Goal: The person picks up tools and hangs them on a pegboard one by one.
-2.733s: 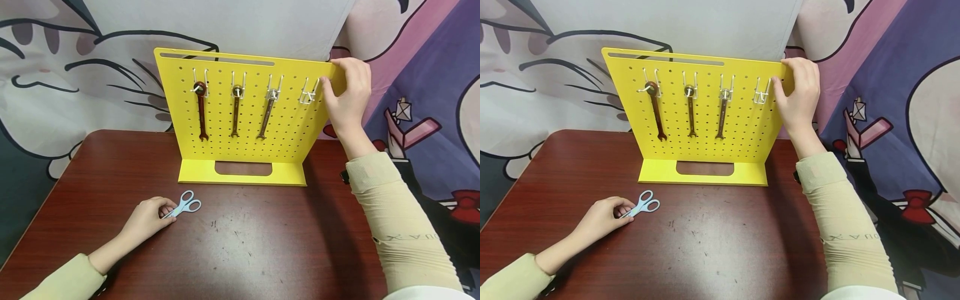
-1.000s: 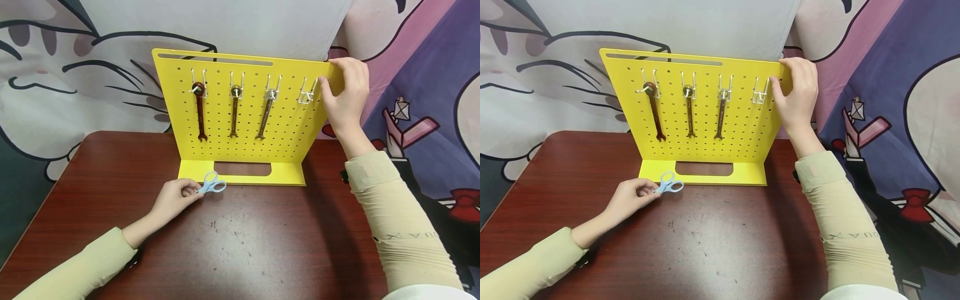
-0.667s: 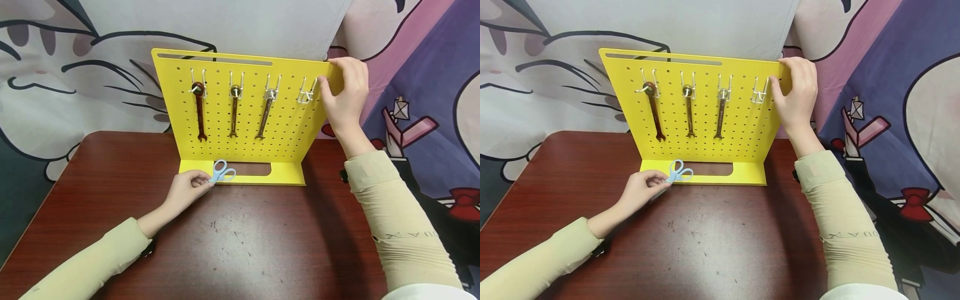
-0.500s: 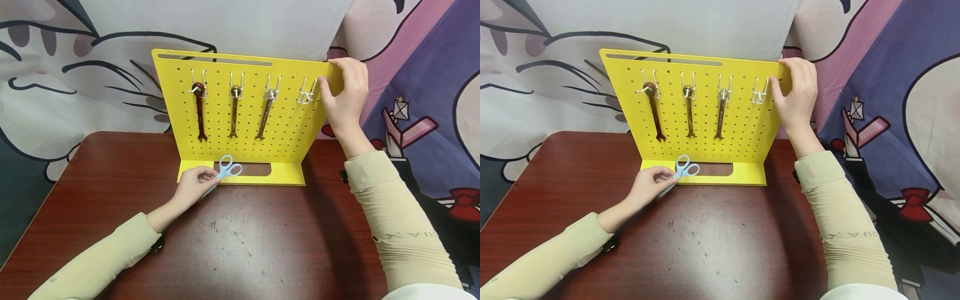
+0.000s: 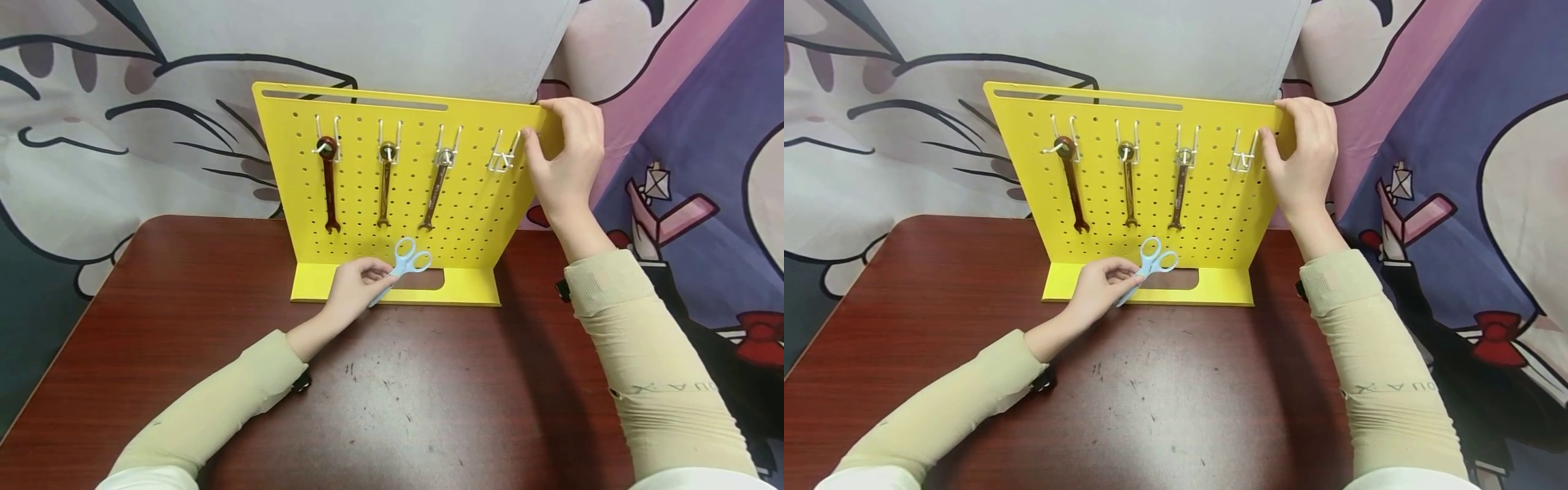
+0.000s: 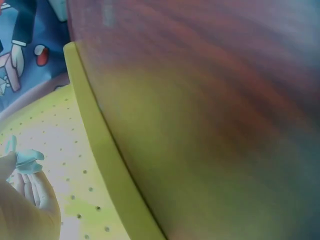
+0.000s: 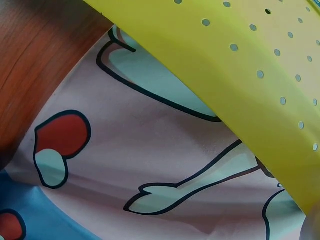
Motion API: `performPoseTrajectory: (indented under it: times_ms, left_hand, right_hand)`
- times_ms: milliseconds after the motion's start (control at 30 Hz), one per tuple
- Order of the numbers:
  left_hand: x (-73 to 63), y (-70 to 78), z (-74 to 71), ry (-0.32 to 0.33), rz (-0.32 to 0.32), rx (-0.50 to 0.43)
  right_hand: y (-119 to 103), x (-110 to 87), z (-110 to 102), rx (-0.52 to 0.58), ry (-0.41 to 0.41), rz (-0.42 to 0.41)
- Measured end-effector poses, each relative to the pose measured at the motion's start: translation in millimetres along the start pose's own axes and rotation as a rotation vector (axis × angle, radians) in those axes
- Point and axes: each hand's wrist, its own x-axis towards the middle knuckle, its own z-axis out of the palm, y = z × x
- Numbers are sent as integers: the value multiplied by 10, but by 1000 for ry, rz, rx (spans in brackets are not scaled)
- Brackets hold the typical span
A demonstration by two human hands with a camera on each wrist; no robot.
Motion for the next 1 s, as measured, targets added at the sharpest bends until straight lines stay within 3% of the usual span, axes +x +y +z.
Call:
performPoseTrajectory:
  times_ms: [500,1000]
  left_hand:
    - [247,536,358,9,48,-133]
    - [484,1098,382,33,123,-315]
  right_hand:
    - [9,-2,-5,0,4,-3]
    - [-8,2,7,15,12,-17]
